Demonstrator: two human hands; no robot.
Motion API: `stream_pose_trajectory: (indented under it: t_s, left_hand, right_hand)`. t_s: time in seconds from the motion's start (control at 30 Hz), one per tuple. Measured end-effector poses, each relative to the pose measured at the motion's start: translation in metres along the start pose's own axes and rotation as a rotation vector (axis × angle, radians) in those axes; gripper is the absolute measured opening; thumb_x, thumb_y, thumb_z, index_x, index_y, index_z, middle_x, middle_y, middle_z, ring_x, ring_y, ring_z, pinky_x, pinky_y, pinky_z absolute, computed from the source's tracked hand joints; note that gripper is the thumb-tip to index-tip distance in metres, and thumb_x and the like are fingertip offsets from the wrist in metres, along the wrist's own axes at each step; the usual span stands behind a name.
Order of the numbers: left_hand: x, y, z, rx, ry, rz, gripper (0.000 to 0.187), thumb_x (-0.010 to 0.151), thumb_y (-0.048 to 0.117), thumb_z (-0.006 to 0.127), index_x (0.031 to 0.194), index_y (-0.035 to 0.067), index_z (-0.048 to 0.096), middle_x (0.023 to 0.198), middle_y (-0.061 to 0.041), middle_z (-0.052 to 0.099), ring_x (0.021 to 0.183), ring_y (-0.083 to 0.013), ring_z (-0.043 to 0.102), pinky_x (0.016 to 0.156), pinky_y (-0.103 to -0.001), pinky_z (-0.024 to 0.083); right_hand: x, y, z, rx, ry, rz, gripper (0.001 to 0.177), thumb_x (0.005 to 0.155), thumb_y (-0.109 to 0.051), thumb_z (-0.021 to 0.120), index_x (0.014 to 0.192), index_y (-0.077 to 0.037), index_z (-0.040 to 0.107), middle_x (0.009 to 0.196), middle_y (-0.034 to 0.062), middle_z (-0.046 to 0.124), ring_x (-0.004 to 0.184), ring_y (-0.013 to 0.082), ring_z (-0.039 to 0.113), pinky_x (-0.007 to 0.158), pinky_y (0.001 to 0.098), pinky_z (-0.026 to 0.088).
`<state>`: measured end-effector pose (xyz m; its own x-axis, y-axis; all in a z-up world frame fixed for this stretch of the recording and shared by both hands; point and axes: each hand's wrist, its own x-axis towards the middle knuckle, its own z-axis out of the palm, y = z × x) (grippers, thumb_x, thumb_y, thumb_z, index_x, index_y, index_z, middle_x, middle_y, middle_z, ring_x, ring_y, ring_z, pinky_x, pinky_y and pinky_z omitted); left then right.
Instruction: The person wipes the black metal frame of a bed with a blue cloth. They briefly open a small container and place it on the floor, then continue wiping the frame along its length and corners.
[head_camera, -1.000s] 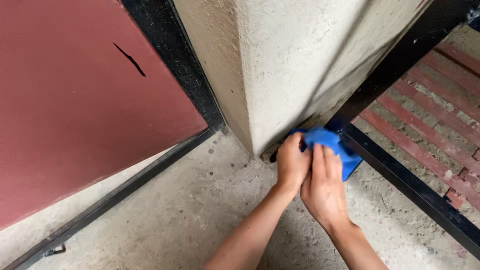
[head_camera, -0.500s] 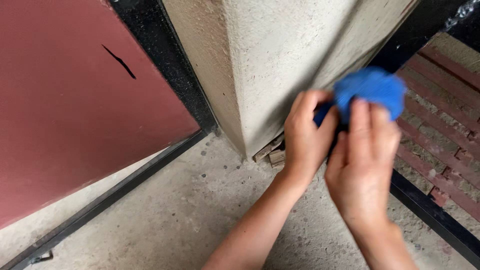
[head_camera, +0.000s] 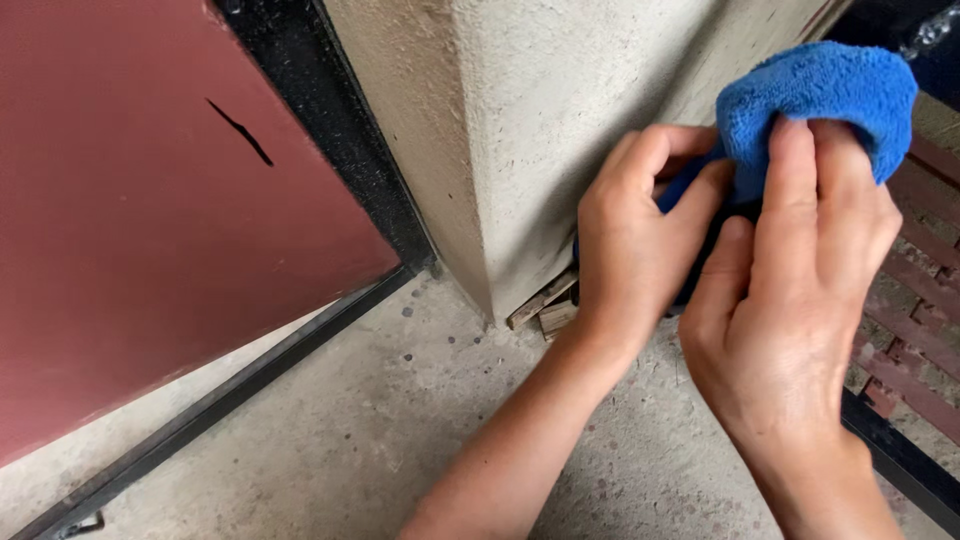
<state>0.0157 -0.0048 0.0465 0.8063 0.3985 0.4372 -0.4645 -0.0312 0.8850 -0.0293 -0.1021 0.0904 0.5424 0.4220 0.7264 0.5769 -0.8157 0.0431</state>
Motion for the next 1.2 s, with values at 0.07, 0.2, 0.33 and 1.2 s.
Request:
stream_pose_trajectory:
  t_s: [0.07, 0.2, 0.33, 1.2]
  left_hand:
    - [-0.002, 0.000, 0.001, 0.067, 0.048, 0.037, 0.014, 0.096, 0.011, 0.072, 0.109, 0.006, 0.068, 0.100, -0.009, 0.072, 0.088, -0.0207, 0.074, 0.084, -0.032, 0.061]
    - [-0.014, -0.019, -0.008, 0.200, 0.043, -0.023, 0.016, 0.093, 0.010, 0.072, 0.107, 0.005, 0.068, 0.102, -0.010, 0.072, 0.090, -0.0224, 0.073, 0.080, -0.033, 0.059]
    - [-0.029, -0.031, -0.019, 0.148, 0.041, -0.184, 0.014, 0.089, 0.009, 0.072, 0.102, 0.003, 0.071, 0.098, -0.011, 0.073, 0.086, -0.0225, 0.074, 0.078, -0.033, 0.060]
    - [-0.054, -0.065, -0.032, 0.234, -0.055, -0.459, 0.026, 0.089, 0.019, 0.071, 0.110, 0.005, 0.076, 0.097, -0.016, 0.078, 0.084, -0.0243, 0.077, 0.077, -0.035, 0.058]
  right_hand:
    - [0.001, -0.001, 0.007, 0.008, 0.033, -0.009, 0.047, 0.104, 0.015, 0.052, 0.150, 0.015, 0.041, 0.146, 0.0304, 0.045, 0.124, 0.0364, 0.045, 0.105, 0.0439, 0.041]
    - [-0.020, -0.010, 0.028, 0.080, -0.064, 0.128, 0.054, 0.102, 0.015, 0.053, 0.155, 0.012, 0.048, 0.143, 0.0285, 0.051, 0.118, 0.0380, 0.049, 0.101, 0.0450, 0.042]
    - [-0.039, -0.025, 0.038, 0.070, -0.062, 0.125, 0.055, 0.085, 0.011, 0.061, 0.139, 0.013, 0.051, 0.138, 0.0312, 0.053, 0.119, 0.0455, 0.052, 0.103, 0.0512, 0.045]
    - [-0.074, -0.041, 0.064, 0.040, -0.137, 0.260, 0.055, 0.087, 0.003, 0.061, 0.141, 0.008, 0.056, 0.137, 0.0296, 0.055, 0.111, 0.0466, 0.055, 0.094, 0.0513, 0.049]
